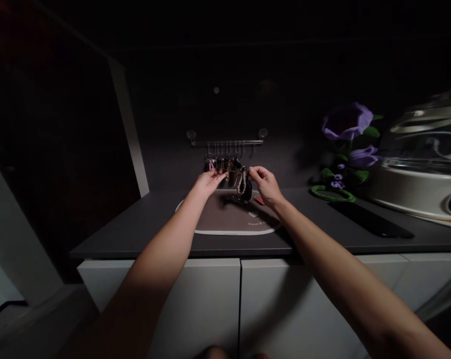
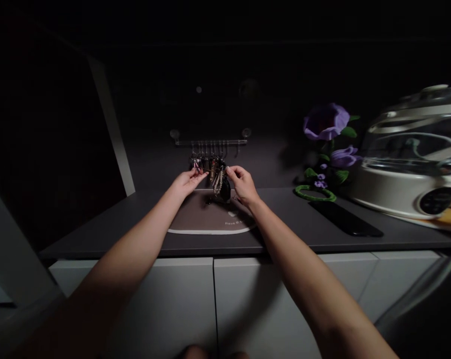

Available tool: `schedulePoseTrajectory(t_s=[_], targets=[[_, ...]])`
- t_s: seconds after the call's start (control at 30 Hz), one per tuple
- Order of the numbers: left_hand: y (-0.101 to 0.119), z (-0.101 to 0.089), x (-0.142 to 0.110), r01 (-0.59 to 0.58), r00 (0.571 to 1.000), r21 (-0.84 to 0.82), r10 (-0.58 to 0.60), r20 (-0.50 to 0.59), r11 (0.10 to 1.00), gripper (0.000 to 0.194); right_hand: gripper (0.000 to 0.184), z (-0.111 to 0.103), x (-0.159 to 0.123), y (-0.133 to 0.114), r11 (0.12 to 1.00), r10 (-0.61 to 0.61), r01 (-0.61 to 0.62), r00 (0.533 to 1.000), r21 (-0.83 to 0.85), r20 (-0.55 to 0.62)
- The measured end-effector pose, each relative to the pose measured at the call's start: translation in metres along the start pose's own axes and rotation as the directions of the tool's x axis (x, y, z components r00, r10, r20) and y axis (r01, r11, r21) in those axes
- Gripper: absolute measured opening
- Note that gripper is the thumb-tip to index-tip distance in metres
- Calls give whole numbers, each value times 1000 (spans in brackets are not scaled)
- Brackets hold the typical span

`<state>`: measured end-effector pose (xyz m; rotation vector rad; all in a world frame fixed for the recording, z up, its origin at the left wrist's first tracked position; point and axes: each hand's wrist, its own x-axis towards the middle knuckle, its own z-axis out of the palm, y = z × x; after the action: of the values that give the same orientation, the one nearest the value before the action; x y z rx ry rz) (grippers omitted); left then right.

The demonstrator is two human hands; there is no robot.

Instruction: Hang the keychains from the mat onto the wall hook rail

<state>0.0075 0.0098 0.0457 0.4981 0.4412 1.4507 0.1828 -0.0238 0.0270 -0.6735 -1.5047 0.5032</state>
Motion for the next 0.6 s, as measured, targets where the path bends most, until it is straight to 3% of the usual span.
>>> schedulePoseTrajectory(t_s=[0.13,0.27,0.43,0.6], targets=[[-7,-2,1,43,998,158,-36,-47,986,19,39,-5,3,1,1000,-21,21,998,-5,-56],[-12,-7,-1,56,998,346,-50,-25,937,15,42,-10,5,-1,999,17,-14,995,31,-103],[-17,-9,-8,46,999,632,-38,-26,774,11,47,-14,8,-2,994,63,-49,989,102,-134],[-22,-10,-11,14,998,809,-57,24,588,8,52,-16,9,-2,982,100,-80,989,170,-112]])
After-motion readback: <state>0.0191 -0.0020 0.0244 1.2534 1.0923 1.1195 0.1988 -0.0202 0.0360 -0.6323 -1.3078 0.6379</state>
